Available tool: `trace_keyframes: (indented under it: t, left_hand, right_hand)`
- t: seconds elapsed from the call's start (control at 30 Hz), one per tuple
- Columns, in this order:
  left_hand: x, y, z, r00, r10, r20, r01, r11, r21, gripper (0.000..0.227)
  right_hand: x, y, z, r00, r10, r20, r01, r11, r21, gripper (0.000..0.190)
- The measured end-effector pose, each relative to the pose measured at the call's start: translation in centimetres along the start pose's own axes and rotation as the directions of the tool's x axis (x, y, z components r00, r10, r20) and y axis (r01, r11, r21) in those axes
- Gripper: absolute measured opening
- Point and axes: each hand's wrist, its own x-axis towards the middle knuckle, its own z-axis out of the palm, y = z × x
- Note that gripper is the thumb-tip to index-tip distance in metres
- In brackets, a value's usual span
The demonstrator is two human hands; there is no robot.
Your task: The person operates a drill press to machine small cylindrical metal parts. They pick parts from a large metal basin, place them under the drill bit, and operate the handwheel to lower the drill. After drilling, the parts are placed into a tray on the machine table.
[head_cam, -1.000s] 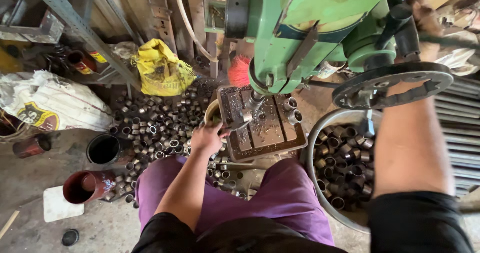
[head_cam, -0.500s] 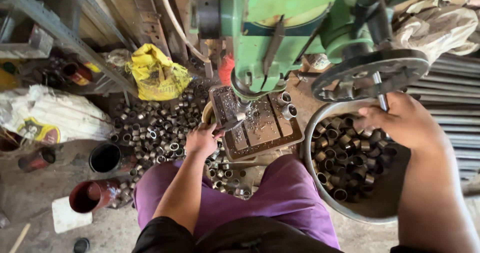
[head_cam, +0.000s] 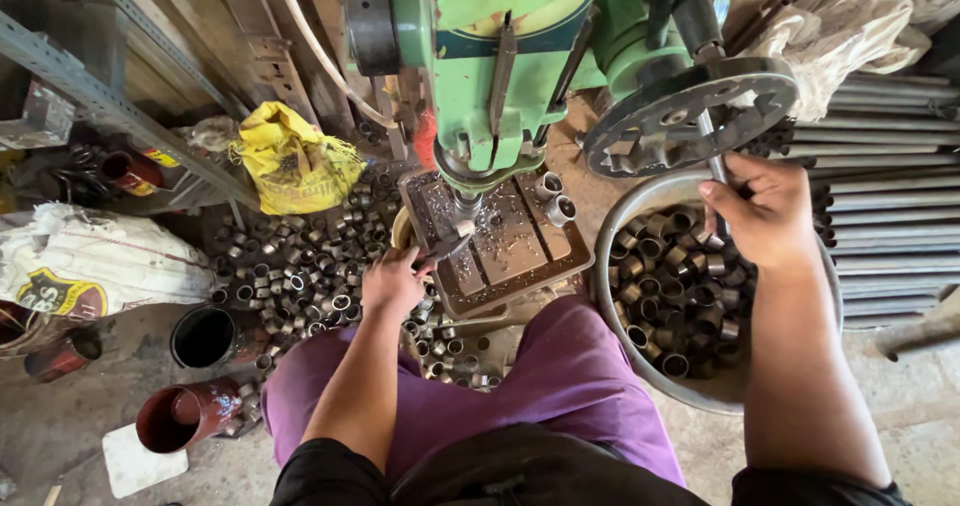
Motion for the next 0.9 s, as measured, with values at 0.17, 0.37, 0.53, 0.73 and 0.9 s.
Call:
trace_keyframes:
  t: [0.17,0.37,0.53,0.73,0.9]
  left_hand:
    - [0.1,-0.4,-0.9,0.993,-0.021,0.116,0.019,1.0,0.017,0.049]
    - [-0.5,0.1,0.3,1.0,-0.017,-0.014,0.017,0.999,-0.034,0.05]
    - [0.0,-0.1,0.5,1.0,-0.013,-0.011,0.012,1.0,-0.026,0.049]
    - [-0.7,-0.6,1.2,0.998,0.005,-0.056,-0.003,0.999,0.052,0.041]
    - [-1.2,-0.7,1.7,0.994,0.008,-0.107,-0.004,0.999,0.039,0.024]
  right_hand:
    - [0.3,3.3,0.8,0.998,0.005,-0.058,-0.001,0.998,0.065,0.003]
    - [0.8,8.4,4.3,0.955,-0.114,-0.275,0.055,0.976,-0.212,0.01]
    - [-3.2,4.5,3.0,0.699,-0.412,-0.584,0.327,0.911,-0.252,0.041]
    - [-3.8,-0.5,2.6,0.686,-0.624,-0.374,0.308,0.715,-0.627,0.084]
    - [-6.4,-1.1,2.6,0.768,-0.494,-0.407,-0.114,0.52,-0.846,0.102]
